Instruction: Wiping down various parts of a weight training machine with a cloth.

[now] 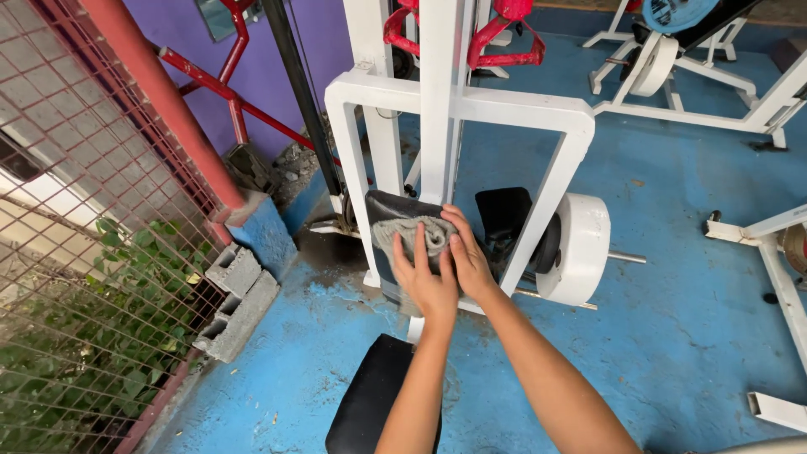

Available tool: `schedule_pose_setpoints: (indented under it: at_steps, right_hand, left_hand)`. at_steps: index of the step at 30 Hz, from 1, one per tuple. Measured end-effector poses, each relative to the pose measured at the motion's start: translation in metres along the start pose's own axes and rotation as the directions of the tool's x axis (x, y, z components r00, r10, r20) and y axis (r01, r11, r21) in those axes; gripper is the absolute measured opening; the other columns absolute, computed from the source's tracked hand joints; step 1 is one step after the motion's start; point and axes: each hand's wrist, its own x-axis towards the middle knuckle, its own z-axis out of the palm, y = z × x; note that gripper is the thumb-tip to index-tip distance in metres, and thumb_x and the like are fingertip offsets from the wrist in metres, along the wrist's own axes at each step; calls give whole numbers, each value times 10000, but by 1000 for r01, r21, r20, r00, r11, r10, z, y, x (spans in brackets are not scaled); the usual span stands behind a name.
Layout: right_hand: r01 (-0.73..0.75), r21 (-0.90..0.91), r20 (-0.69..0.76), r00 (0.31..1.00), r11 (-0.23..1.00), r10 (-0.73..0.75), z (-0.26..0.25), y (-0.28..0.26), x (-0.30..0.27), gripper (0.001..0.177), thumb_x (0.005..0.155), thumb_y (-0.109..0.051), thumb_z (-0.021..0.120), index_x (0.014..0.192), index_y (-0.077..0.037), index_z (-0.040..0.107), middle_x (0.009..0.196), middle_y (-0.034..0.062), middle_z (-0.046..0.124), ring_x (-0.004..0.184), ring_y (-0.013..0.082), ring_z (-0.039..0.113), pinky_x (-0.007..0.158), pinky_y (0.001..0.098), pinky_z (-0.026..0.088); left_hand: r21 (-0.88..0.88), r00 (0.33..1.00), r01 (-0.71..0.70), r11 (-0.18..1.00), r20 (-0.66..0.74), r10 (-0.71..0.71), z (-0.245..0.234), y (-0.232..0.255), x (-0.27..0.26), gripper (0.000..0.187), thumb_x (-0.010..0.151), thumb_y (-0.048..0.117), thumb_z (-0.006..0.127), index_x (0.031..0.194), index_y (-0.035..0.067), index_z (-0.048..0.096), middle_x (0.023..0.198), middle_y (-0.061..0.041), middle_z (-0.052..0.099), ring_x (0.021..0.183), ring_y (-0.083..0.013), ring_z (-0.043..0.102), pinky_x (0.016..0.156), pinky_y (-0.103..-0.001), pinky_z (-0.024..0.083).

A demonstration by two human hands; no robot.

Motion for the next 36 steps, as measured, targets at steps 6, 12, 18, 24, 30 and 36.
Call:
schedule_pose_setpoints:
  at_steps: [6,12,18,24,30,36]
  right_hand:
    - [-20,7,-10,1000,1000,20,2,-13,-1,442,1122,-231,360,1551,-132,382,1651,132,300,1528,346,241,1226,502,219]
    - [-21,-28,5,1000,999,21,2,-9,-1,447,1117,-236,367,1552,-132,376,1654,114,303,1534,313,248,1235,466,228]
    - [-92,-80,-36,995,993,90,4,56,-21,478,1136,-261,338,1573,-67,344,1649,186,298,1503,335,271,1226,509,237]
    - [33,-10,-26,999,999,-34,-3,0,-2,443,1113,-205,332,1526,-92,445,1629,124,371,1512,307,306,1215,457,261]
    - [29,50,11,999,998,-30,-10,-10,-7,459,1084,-148,402,1539,-107,453,1650,100,344,1518,282,294,1200,440,279]
    - [-235,25,181,957,972,227,-27,-29,-75,647,990,-261,524,1562,-44,316,1653,123,339,1532,265,310,1233,435,252]
  left_hand:
    - [-94,986,111,989,137,-98,27,-104,-15,802,989,226,583,1635,94,126,1657,-297,-18,1490,-544,24,1189,-677,80]
    - [-240,988,149,959,82,-133,22,-80,39,745,1038,272,512,1636,96,104,1628,-320,59,1510,-517,84,1221,-613,27]
    - [-21,887,-343,939,322,331,-13,20,65,592,953,230,629,1520,242,461,1657,-38,326,1554,-386,119,1084,-786,25]
    - [-118,936,-291,949,172,308,11,-65,4,545,898,9,632,1400,191,526,1656,-147,290,1528,-435,190,1118,-701,198]
    - [-260,987,143,955,-36,-158,9,-71,-8,691,891,-32,606,1532,69,370,1629,-189,287,1479,-418,302,1171,-577,284]
    - [-224,970,205,953,-82,-228,-26,-4,13,564,765,-15,688,1322,28,608,1195,-165,723,1017,-287,723,876,-360,567]
